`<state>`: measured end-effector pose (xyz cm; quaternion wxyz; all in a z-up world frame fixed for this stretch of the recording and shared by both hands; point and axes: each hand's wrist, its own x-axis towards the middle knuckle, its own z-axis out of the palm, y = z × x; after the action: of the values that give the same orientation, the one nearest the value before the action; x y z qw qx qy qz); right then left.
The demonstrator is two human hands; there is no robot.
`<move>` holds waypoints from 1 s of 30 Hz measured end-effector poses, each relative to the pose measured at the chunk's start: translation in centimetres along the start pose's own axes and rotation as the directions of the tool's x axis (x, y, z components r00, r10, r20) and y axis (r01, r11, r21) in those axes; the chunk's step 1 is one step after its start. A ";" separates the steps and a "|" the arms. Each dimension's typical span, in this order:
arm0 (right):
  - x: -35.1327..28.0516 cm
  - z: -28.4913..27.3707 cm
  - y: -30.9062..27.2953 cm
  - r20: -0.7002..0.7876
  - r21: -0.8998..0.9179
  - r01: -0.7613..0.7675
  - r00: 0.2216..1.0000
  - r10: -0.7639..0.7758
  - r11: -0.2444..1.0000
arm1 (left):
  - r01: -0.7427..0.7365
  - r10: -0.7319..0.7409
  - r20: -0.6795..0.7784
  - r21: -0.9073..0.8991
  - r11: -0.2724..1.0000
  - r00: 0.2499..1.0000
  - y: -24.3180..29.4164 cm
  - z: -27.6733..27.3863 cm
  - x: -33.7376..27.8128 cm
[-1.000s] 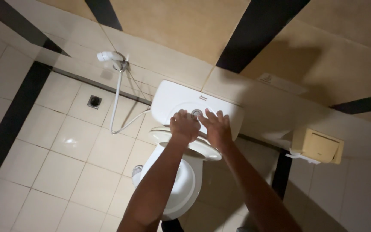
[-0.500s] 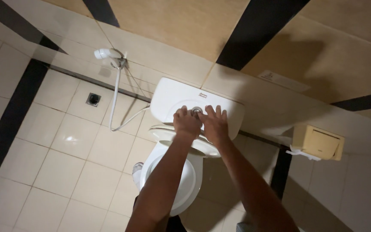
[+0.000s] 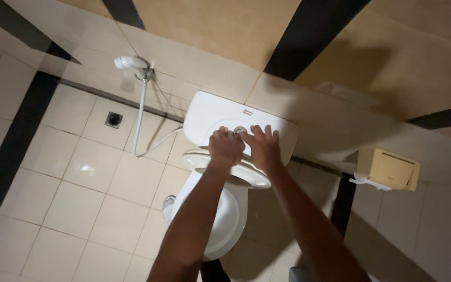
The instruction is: The person uses a handheld bidet sprayer to rinse the toilet bowl and then closes the lid. They later pick up a spray bottle and apply liquid to the closed toilet seat and lid.
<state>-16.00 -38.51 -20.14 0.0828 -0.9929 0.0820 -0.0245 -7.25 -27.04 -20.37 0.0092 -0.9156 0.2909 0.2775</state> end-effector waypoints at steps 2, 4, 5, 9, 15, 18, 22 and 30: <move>-0.3 -0.1 0.3 -0.056 0.035 0.024 0.998 -0.022 0.999 | -0.014 0.014 -0.019 -0.003 1.000 1.000 -0.6 0.0 -0.1; -0.9 0.3 0.8 -0.110 0.070 0.053 0.993 -0.045 0.996 | -0.024 0.024 -0.037 -0.007 1.000 0.999 -1.0 -0.9 -1.2; -1.1 0.6 1.1 -0.144 0.102 0.069 0.988 -0.054 0.992 | -0.054 0.054 -0.006 -0.008 0.998 0.999 -1.0 -2.1 -2.0; -2.4 2.1 2.2 -0.290 0.063 0.132 0.951 -0.108 0.989 | -0.130 0.124 -0.105 -0.051 0.990 0.987 -2.4 -2.0 -3.2; -3.8 0.5 1.5 -0.391 0.210 0.322 0.893 -0.223 0.923 | -0.210 0.200 -0.149 -0.055 0.976 0.968 -4.3 -2.1 -5.9; -4.5 -1.9 0.0 -0.288 0.197 0.230 0.943 -0.167 0.953 | -0.272 0.265 -0.126 -0.039 0.962 0.956 -4.9 -2.9 -7.7; -5.3 -2.0 -0.7 -0.250 0.219 0.219 0.955 -0.162 0.951 | -0.287 0.277 -0.136 -0.063 0.956 0.951 -5.1 -3.0 -9.4; -6.9 -4.2 -3.1 -0.117 0.191 0.201 0.976 -0.181 0.961 | -0.420 0.389 -0.394 0.010 0.908 0.832 -5.5 0.8 -9.1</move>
<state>-22.59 -35.05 -15.77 0.1761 -0.9802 -0.0133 -0.0896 -10.84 -17.55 -17.22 -0.1425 -0.8693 0.4631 0.0974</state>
